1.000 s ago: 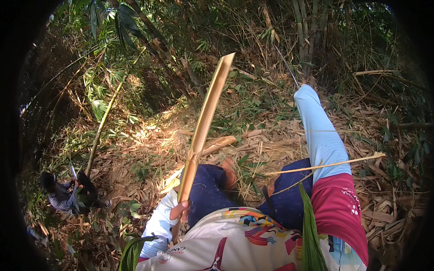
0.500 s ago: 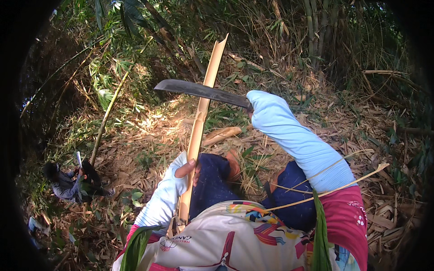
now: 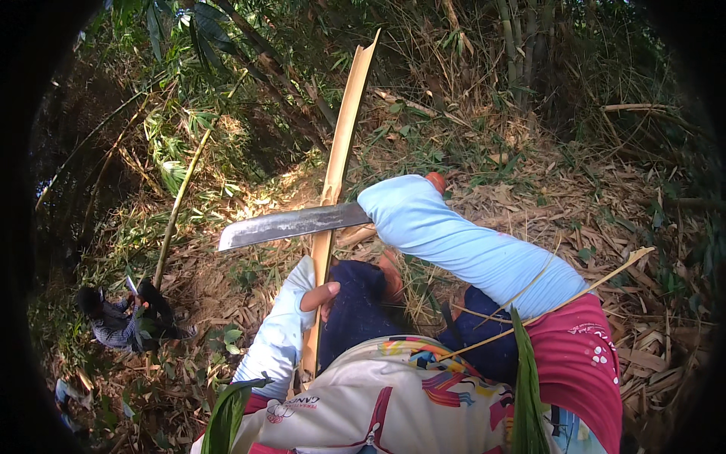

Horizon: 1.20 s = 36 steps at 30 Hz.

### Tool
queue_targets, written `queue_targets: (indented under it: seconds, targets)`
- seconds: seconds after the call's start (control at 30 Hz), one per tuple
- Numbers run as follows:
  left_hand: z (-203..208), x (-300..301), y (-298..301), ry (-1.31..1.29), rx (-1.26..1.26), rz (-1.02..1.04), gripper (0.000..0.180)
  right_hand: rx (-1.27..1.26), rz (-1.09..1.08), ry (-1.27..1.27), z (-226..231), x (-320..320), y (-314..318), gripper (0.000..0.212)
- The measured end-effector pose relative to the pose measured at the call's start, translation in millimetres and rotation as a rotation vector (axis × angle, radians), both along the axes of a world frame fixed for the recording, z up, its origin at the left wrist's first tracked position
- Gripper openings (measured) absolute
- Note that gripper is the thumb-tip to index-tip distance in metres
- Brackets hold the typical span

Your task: The person sits on the ground in a bamboo grove and uses a large knife to split a long bamboo stalk. They hold the stalk with one hand and repeatedly strike it with the knife to split it into long, thin strips.

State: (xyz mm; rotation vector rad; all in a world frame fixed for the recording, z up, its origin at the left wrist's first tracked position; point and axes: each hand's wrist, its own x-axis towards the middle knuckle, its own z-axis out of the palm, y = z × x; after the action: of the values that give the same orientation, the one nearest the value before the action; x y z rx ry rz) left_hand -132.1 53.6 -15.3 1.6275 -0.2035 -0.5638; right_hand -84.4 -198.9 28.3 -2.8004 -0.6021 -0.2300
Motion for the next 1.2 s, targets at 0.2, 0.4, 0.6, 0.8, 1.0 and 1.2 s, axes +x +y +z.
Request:
queue_targets:
  seconds: [0.2, 0.4, 0.6, 0.8, 1.0, 1.2]
  targets:
    - [4.2, -1.6, -1.2, 0.004, 0.01, 0.045, 0.058, -0.047, -0.024, -0.066, -0.1, 13.7, -11.9, 0.011]
    - [8.2, -3.9, 0.2, -0.005, 0.012, 0.105, 0.06, -0.153, 0.02, 0.095, 10.7, 0.4, 13.3, 0.012]
    - [2.1, 2.1, -7.6, -0.036, -0.027, 0.128, 0.058, -0.015, -0.058, 0.102, -2.4, 5.0, 11.8, 0.009]
    - [-2.2, -5.5, 3.0, 0.02, 0.06, 0.072, 0.05, 0.0, -0.062, 0.076, -8.6, 19.0, 0.5, 0.009]
    - [4.5, -0.8, -8.4, -0.028, 0.038, 0.063, 0.053, 0.057, -0.008, -0.087, -5.7, 21.2, -5.1, 0.013]
    - [-0.4, -0.8, -2.4, -0.001, 0.042, 0.06, 0.055, -0.101, -0.102, 0.28, 7.8, 24.1, 8.3, 0.009]
